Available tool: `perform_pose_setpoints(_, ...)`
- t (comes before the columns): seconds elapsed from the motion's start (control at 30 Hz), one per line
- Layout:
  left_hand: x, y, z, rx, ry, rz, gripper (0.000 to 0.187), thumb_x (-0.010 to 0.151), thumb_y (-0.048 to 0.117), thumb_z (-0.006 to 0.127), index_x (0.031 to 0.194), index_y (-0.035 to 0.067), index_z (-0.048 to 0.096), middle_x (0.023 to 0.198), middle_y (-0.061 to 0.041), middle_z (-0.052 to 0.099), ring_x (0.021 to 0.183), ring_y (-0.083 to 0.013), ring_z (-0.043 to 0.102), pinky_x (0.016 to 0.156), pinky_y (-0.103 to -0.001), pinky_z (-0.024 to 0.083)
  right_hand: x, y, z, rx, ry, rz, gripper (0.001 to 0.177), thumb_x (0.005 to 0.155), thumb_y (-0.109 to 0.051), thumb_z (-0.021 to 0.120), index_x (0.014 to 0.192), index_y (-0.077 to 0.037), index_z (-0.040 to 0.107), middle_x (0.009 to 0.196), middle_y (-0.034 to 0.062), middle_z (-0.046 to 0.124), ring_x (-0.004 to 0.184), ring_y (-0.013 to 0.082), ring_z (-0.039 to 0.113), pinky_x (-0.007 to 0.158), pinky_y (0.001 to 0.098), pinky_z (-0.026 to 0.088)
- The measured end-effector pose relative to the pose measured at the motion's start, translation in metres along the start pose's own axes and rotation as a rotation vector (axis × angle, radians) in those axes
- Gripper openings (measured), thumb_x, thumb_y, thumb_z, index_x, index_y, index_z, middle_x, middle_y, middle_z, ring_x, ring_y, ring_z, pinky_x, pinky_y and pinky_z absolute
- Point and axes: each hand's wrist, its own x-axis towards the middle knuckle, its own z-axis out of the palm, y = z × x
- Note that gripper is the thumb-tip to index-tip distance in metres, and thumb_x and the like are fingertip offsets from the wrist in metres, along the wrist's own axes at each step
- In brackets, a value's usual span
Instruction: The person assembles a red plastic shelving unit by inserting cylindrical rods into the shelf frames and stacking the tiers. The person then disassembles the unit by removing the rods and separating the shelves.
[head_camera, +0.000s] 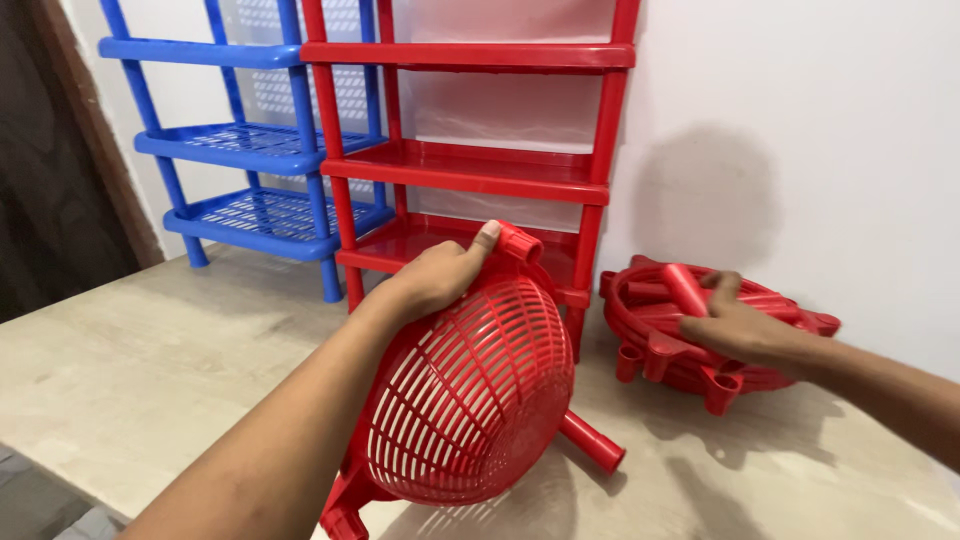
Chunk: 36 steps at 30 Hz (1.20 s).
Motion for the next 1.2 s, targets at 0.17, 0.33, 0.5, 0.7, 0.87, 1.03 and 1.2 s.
perform_pose_setpoints(0.17,0.001,0.0,0.0,-0.017,-0.012,0.023,0.115,0.089,0.084,0.015,0.107,-0.014,0.072,0.115,-0.034,0.069,0.117,-0.042,0.065,0.105,-0.047,0.045,0.096,0.059,-0.013,-0.079,-0.097,-0.059,0.081,0.086,-0.012,0.068,0.155,-0.014,0.028,0.135,0.0234,0.06,0.112,0.0341,0.073,0.097,0.0454,0.062)
perform_pose_setpoints(0.33,0.001,-0.001,0.0,-0.072,-0.027,-0.006,0.115,0.088,0.084,0.016,0.111,-0.015,0.071,0.115,-0.033,0.072,0.115,-0.0398,0.068,0.103,-0.046,0.048,0.192,0.113,-0.004,-0.183,-0.121,-0.147,0.065,0.092,-0.015,0.07,0.149,-0.014,0.04,0.142,0.0165,0.063,0.134,0.0291,0.062,0.114,0.0434,0.052)
perform_pose_setpoints(0.5,-0.006,-0.006,-0.007,-0.089,-0.008,-0.063,0.115,0.086,0.085,0.017,0.114,-0.013,0.071,0.116,-0.029,0.072,0.115,-0.0374,0.068,0.102,-0.046,0.047,0.238,0.139,0.017,-0.176,-0.102,-0.178,0.069,0.093,-0.015,0.074,0.151,-0.012,0.036,0.147,0.0182,0.055,0.14,0.0314,0.052,0.117,0.0455,0.046)
perform_pose_setpoints(0.7,-0.021,-0.017,-0.016,-0.122,0.026,-0.102,0.115,0.086,0.085,0.016,0.112,-0.011,0.074,0.113,-0.027,0.075,0.113,-0.035,0.069,0.102,-0.043,0.047,0.199,0.111,0.037,-0.349,0.253,-0.245,0.078,0.091,-0.041,0.074,0.15,-0.003,0.041,0.141,0.0198,0.063,0.133,0.0341,0.06,0.113,0.0479,0.049)
perform_pose_setpoints(0.87,-0.047,-0.026,-0.016,-0.242,0.067,-0.016,0.109,0.087,0.084,0.017,0.118,-0.005,0.071,0.117,-0.021,0.075,0.114,-0.0288,0.067,0.104,-0.041,0.046,0.137,0.05,0.064,0.08,-0.114,-0.314,0.067,0.089,-0.045,0.067,0.141,-0.008,0.048,0.126,0.0156,0.067,0.116,0.0273,0.072,0.099,0.0424,0.058)
perform_pose_setpoints(1.03,-0.103,-0.055,0.0,-0.655,0.13,-0.065,0.103,0.085,0.084,0.018,0.125,0.004,0.071,0.115,-0.014,0.074,0.107,-0.0223,0.066,0.096,-0.041,0.05,0.079,0.012,0.089,-0.16,-0.329,-0.228,0.059,0.096,-0.053,0.063,0.135,-0.009,0.058,0.121,0.0094,0.07,0.111,0.0195,0.069,0.099,0.0366,0.056)
perform_pose_setpoints(1.2,-0.114,-0.081,-0.003,-0.876,0.055,0.014,0.105,0.08,0.086,0.019,0.128,0.006,0.066,0.121,-0.012,0.074,0.113,-0.0232,0.07,0.101,-0.041,0.054,0.04,0.013,0.076,0.427,-0.619,0.208,0.034,0.092,-0.035,0.073,0.112,-0.009,0.061,0.09,0.009,0.067,0.083,0.0241,0.066,0.077,0.0412,0.057)
